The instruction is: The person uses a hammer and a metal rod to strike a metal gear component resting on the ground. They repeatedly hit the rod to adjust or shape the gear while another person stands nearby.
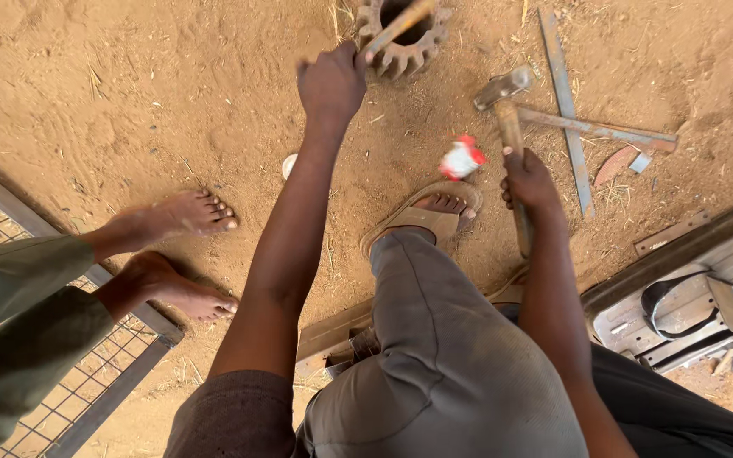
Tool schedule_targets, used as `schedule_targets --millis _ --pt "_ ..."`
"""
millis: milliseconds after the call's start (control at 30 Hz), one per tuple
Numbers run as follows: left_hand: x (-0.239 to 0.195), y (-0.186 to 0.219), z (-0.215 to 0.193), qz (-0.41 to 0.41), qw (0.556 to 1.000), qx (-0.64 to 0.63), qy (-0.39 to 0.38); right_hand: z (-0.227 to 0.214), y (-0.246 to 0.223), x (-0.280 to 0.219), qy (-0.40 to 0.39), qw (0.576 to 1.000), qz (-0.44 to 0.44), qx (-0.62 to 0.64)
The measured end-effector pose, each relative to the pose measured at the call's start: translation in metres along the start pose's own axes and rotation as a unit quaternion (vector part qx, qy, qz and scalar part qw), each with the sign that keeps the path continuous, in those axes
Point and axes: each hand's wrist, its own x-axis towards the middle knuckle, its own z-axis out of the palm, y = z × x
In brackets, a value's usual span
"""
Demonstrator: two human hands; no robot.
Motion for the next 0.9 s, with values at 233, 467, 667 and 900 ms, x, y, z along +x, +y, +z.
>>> schedule_targets --millis 233,467,667,900 --pt "-0.015 0.026 0.021 -0.075 0.721 -0.659 -0.2 0.033 0.025 0.019 0.075 0.993 -0.085 -0.035" --pt "-0.017 0.081 0.018 -0.007 0.482 -0.869 -0.108 0.036 0.031 0.022 0.091 0.99 -0.092 -0.051" --pt "-0.025 0.099 -0.01 0.012 0.483 -0.871 -0.094 0.037 0.038 0.029 0.074 0.993 -0.08 -0.034" --pt "-0.037 0.078 0.005 -0.093 0.655 -0.733 -0.16 0.047 0.048 0.031 0.101 0.986 -0.128 -0.035"
